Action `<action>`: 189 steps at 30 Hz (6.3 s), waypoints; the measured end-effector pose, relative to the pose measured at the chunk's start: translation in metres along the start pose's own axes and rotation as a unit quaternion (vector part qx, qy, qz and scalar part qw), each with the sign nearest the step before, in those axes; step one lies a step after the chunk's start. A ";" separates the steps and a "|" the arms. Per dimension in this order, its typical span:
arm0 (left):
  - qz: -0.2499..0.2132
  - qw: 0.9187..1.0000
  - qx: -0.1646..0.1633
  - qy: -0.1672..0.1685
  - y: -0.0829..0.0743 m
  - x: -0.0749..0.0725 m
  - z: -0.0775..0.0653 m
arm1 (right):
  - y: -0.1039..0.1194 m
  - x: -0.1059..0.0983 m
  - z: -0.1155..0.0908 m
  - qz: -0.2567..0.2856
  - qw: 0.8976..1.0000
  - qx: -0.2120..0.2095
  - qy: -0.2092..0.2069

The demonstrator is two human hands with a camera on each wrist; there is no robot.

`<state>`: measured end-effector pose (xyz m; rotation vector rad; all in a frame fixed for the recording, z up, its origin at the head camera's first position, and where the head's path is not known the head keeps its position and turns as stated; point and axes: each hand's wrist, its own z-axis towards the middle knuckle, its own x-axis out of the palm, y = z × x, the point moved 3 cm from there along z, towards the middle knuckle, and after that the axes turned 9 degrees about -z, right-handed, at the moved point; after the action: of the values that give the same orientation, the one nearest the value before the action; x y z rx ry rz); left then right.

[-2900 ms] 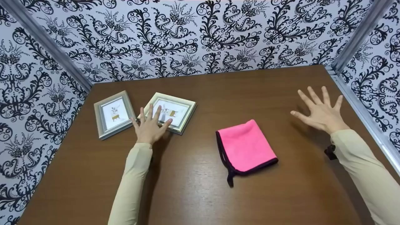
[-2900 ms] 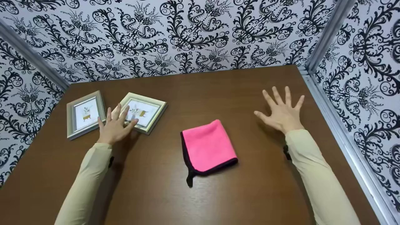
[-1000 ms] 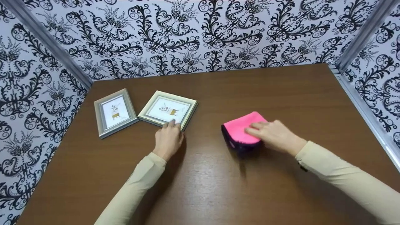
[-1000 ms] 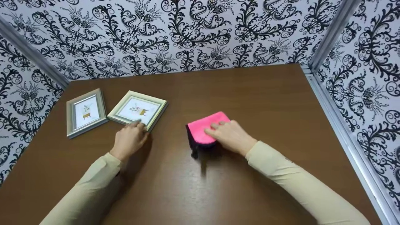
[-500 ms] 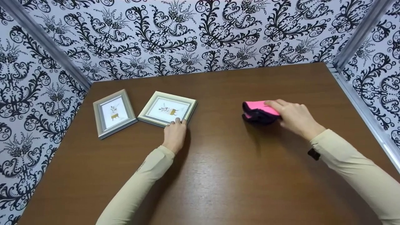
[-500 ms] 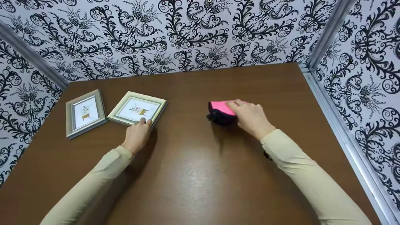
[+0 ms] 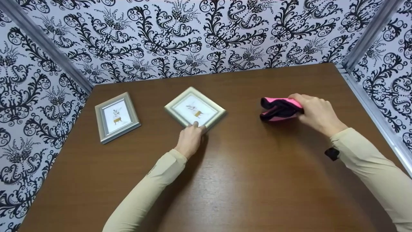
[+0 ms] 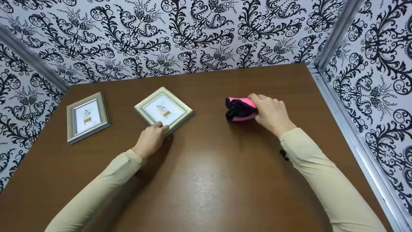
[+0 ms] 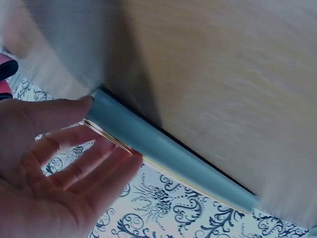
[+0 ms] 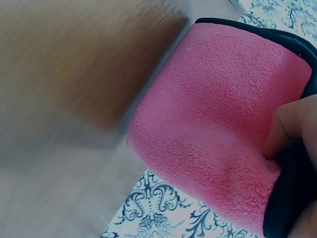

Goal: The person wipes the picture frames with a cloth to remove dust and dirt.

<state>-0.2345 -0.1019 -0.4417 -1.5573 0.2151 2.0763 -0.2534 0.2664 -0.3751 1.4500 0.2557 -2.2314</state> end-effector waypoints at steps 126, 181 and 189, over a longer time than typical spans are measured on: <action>0.016 0.974 0.167 0.155 -0.071 0.018 0.017 | 0.107 0.127 0.138 0.104 0.968 -0.100 0.205; 0.014 0.977 0.153 0.147 -0.071 0.015 0.017 | 0.077 0.099 0.089 0.015 0.946 -0.222 0.237; 0.015 0.976 0.154 0.153 -0.072 0.016 0.018 | 0.062 0.085 0.075 -0.101 0.948 -0.199 0.226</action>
<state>-0.2171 -0.0285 -0.4375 -1.6728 0.6444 1.7155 -0.3135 0.1584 -0.4132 1.7364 0.9829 -1.8116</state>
